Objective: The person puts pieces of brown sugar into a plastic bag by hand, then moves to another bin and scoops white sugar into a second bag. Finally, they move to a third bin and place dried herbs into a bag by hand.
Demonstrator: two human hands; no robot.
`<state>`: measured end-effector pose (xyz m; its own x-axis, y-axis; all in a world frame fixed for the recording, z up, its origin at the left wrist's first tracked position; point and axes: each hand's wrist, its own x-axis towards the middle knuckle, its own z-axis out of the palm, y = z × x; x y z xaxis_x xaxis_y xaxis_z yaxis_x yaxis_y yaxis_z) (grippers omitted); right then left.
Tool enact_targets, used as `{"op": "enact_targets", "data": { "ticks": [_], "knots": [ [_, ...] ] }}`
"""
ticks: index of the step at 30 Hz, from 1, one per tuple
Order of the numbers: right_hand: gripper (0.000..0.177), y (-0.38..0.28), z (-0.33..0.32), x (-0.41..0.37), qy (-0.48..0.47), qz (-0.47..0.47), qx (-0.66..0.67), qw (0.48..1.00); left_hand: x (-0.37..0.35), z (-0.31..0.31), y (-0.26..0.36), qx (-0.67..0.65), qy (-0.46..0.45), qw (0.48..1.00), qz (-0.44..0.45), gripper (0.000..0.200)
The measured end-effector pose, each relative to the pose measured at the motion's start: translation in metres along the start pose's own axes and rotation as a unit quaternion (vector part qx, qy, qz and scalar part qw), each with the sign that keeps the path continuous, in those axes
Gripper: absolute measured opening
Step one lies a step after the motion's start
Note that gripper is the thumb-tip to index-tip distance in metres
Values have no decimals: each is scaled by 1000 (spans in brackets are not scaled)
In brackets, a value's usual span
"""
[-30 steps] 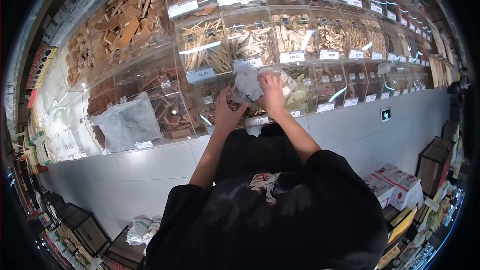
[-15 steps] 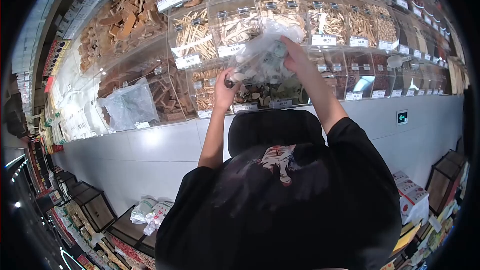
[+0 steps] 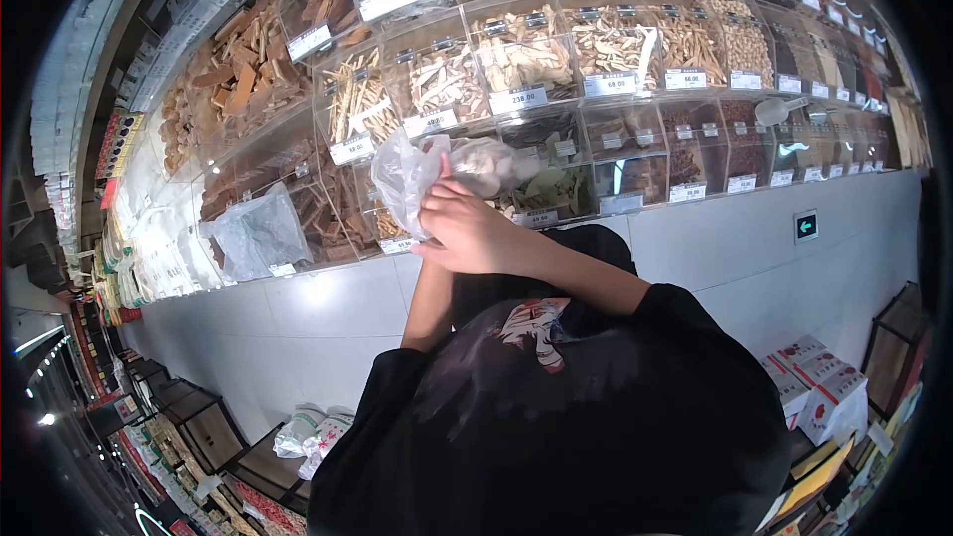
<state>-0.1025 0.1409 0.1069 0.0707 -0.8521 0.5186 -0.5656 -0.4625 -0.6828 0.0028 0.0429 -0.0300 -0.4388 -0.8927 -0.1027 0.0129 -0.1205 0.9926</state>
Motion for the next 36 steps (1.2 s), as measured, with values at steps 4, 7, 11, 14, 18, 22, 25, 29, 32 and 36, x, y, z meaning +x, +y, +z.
{"op": "enact_targets", "data": {
  "ticks": [4,7,11,14,18,22,25,29,32,36],
  "knots": [
    [29,-21,-69,5,-51,132,331,933,-12,-16,51,-178,102,971,-122,58],
    [31,40,-87,-31,109,235,441,859,-39,5,152,-282,139,931,-185,60],
    [65,68,-98,-49,157,303,491,802,-39,-12,176,-168,73,982,-55,51],
    [88,53,-99,-51,134,214,640,725,-41,14,197,-253,87,963,17,33],
    [99,13,-96,-38,92,170,704,684,-45,23,210,-384,41,922,-26,36],
    [85,20,-80,-48,86,144,769,617,-41,30,219,-548,-185,816,-12,44],
    [70,23,-79,-45,134,245,734,620,-48,46,238,-460,-200,865,-3,52],
    [52,57,-66,-67,151,447,457,754,-52,69,224,-107,13,994,-17,51],
    [55,55,-59,-73,153,416,297,846,-30,12,103,385,26,909,160,37],
    [52,30,-56,-50,135,268,180,937,-18,33,61,338,29,922,186,38]
  ]
}}
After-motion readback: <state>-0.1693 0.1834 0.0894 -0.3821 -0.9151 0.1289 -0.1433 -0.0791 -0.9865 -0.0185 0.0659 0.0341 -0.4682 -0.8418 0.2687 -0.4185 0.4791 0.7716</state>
